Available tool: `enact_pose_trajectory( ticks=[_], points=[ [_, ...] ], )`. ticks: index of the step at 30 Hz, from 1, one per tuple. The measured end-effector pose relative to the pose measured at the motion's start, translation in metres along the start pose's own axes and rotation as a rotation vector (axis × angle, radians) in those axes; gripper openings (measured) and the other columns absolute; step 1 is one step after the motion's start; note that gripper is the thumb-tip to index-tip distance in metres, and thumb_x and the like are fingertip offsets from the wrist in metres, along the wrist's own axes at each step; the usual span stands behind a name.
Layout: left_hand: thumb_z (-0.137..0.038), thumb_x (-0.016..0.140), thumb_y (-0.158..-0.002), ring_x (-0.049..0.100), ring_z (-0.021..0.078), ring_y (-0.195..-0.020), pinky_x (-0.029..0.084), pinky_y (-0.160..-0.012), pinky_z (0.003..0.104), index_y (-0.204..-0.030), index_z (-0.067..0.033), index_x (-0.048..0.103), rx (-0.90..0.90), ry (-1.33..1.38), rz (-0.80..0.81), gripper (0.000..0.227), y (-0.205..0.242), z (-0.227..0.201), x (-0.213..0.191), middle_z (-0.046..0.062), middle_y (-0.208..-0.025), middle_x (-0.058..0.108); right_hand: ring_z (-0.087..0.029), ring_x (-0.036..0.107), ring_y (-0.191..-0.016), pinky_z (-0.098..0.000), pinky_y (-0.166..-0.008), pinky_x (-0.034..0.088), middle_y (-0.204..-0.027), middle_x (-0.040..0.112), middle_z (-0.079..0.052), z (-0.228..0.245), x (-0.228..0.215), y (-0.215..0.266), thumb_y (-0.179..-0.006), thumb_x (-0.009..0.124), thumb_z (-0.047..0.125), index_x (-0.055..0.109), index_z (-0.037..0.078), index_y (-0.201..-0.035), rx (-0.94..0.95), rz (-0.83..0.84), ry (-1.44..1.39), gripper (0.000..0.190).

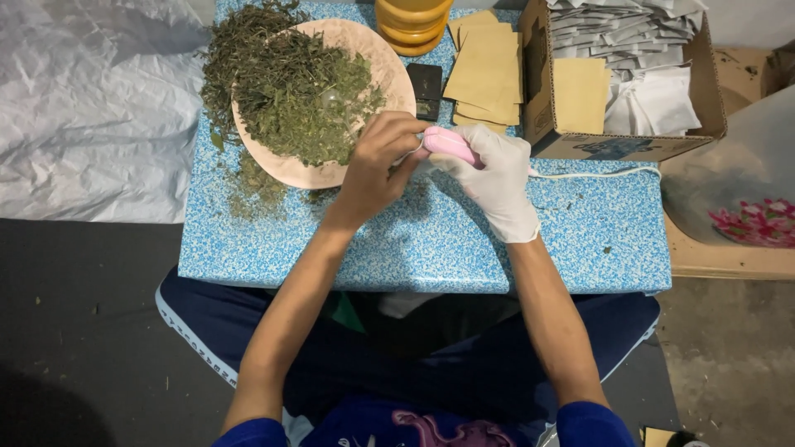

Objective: Sealing pre-filled tea bags using a handheld heat sealer.

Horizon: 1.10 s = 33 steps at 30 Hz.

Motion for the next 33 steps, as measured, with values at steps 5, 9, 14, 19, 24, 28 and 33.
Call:
enact_pose_trajectory(
  ticks=[5, 9, 14, 19, 24, 28, 33],
  points=[
    [-0.015, 0.065, -0.109, 0.068, 0.0308, -0.110, 0.048, -0.094, 0.041, -0.086, -0.0081, 0.066, -0.009, 0.001, -0.030, 0.024, -0.002, 0.001, -0.001, 0.005, -0.119, 0.076, -0.026, 0.063, -0.053, -0.0293, -0.053, 0.048, -0.060, 0.061, -0.005, 0.011, -0.004, -0.006, -0.093, 0.081, 0.061, 0.078, 0.011, -0.094, 0.000, -0.007, -0.032, 0.050],
    [-0.015, 0.063, -0.111, 0.068, 0.0293, -0.114, 0.045, -0.095, 0.039, -0.085, -0.0087, 0.065, -0.023, 0.024, -0.054, 0.027, -0.007, -0.004, -0.003, 0.004, -0.127, 0.075, -0.027, 0.064, -0.053, -0.0296, -0.052, 0.048, -0.060, 0.061, -0.006, 0.013, -0.006, -0.008, -0.095, 0.079, 0.062, 0.078, 0.012, -0.094, -0.006, -0.013, -0.040, 0.050],
    [-0.018, 0.062, -0.112, 0.066, 0.0311, -0.118, 0.044, -0.096, 0.040, -0.086, -0.0078, 0.065, -0.037, -0.003, -0.072, 0.029, -0.005, -0.001, -0.001, 0.005, -0.136, 0.072, -0.020, 0.060, -0.050, -0.0272, -0.051, 0.046, -0.058, 0.059, -0.003, 0.009, -0.008, -0.007, -0.095, 0.079, 0.062, 0.078, 0.011, -0.093, 0.024, -0.009, -0.095, 0.050],
    [-0.021, 0.061, -0.114, 0.066, 0.0291, -0.119, 0.045, -0.096, 0.040, -0.084, -0.0075, 0.065, -0.053, -0.022, -0.088, 0.032, -0.006, -0.001, -0.004, 0.006, -0.142, 0.069, -0.021, 0.059, -0.049, -0.0285, -0.050, 0.046, -0.058, 0.058, -0.005, 0.007, -0.010, -0.006, -0.095, 0.082, 0.058, 0.078, 0.010, -0.094, 0.008, -0.003, -0.085, 0.048],
    [-0.019, 0.061, -0.114, 0.066, 0.0290, -0.122, 0.044, -0.097, 0.039, -0.084, -0.0072, 0.064, -0.053, -0.038, -0.098, 0.033, -0.007, -0.003, -0.007, 0.007, -0.144, 0.067, -0.020, 0.057, -0.049, -0.0298, -0.049, 0.045, -0.058, 0.060, -0.004, 0.005, -0.008, -0.006, -0.094, 0.083, 0.058, 0.078, 0.010, -0.093, 0.030, 0.003, -0.101, 0.048],
    [-0.022, 0.063, -0.113, 0.067, 0.0276, -0.122, 0.043, -0.098, 0.039, -0.082, -0.0076, 0.066, -0.069, -0.052, -0.102, 0.034, -0.004, 0.002, -0.007, 0.006, -0.146, 0.066, -0.023, 0.058, -0.050, -0.0307, -0.050, 0.045, -0.061, 0.062, -0.005, 0.002, -0.006, -0.003, -0.093, 0.088, 0.053, 0.078, 0.009, -0.094, 0.015, 0.002, -0.073, 0.044],
    [-0.020, 0.063, -0.113, 0.066, 0.0270, -0.124, 0.043, -0.099, 0.039, -0.082, -0.0076, 0.068, -0.069, -0.051, -0.115, 0.034, -0.003, 0.005, -0.009, 0.006, -0.148, 0.066, -0.025, 0.061, -0.051, -0.0321, -0.051, 0.045, -0.061, 0.062, -0.006, 0.001, -0.007, -0.002, -0.090, 0.093, 0.044, 0.078, 0.008, -0.093, 0.016, 0.005, -0.075, 0.039]
  ],
)
Point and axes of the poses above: each hand's wrist, its own y-axis away from the middle knuckle, its own x-axis out of the palm, z = x × y, the point moved 7 cm from there along -y, towards the middle knuckle
